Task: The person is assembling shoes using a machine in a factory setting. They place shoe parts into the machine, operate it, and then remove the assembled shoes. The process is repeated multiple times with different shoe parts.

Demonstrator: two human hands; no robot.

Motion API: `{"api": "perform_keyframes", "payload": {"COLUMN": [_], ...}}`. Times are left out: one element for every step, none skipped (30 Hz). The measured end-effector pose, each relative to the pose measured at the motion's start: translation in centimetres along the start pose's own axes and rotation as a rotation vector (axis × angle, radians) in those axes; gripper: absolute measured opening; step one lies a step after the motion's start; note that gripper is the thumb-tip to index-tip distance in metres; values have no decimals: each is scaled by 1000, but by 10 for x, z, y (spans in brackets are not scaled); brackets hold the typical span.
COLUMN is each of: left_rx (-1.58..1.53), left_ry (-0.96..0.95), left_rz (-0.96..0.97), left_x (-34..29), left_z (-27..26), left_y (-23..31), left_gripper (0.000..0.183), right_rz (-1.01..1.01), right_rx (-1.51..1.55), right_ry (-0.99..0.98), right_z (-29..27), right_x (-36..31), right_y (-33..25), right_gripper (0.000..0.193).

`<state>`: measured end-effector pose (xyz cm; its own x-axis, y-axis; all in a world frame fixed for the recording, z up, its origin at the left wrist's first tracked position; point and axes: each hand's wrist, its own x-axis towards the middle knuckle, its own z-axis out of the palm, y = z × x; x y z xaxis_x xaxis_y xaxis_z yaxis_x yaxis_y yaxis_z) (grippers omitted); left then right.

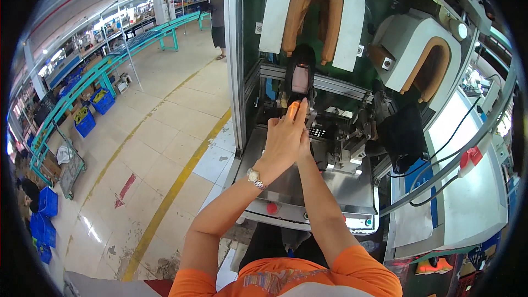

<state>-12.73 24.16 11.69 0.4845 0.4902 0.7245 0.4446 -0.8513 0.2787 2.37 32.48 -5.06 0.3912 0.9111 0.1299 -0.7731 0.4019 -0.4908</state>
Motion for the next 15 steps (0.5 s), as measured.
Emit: {"api": "perform_keyframes", "payload": {"left_rx": [21,38,70,102,143,146,150,140,130,119,116,95,72,51,42], "left_ry": [-5,-9,13,34,53,50,46,43,29,16,5,4,3,0,9], "left_rz": [-15,-25,-21,-16,-21,-27,-32,-32,-39,-46,-57,-64,-71,-81,-77], "left_x": [0,1,1,1,-1,-1,-2,-1,-1,-1,-2,-2,-3,-4,-3], "left_z": [0,1,3,5,6,4,3,3,3,3,3,3,4,5,7], "left_y": [0,0,0,0,-2,-3,-5,-3,-2,0,0,0,0,-1,-2], "left_gripper": [65,65,64,64,64,64,63,63,63,62,62,62,62,62,62], "right_rz": [-2,-15,-29,-44,-48,-53,-58,-55,-53,-52,-43,-34,-26,-24,-22], "right_rx": [-21,-15,-8,-2,-8,-14,-21,-18,-16,-13,-15,-16,-18,-17,-17], "right_ry": [23,46,69,92,74,57,39,27,15,3,-11,-25,-39,-27,-16], "right_z": [2,0,-2,-4,0,4,8,2,-3,-10,-12,-14,-16,-14,-12], "right_x": [-1,2,5,8,6,3,0,2,5,7,7,6,7,7,6], "right_y": [0,0,0,0,2,4,6,5,4,3,2,1,0,-1,-1], "right_gripper": [11,11,11,12,12,13,13,14,14,14,14,14,14,14,14]}}
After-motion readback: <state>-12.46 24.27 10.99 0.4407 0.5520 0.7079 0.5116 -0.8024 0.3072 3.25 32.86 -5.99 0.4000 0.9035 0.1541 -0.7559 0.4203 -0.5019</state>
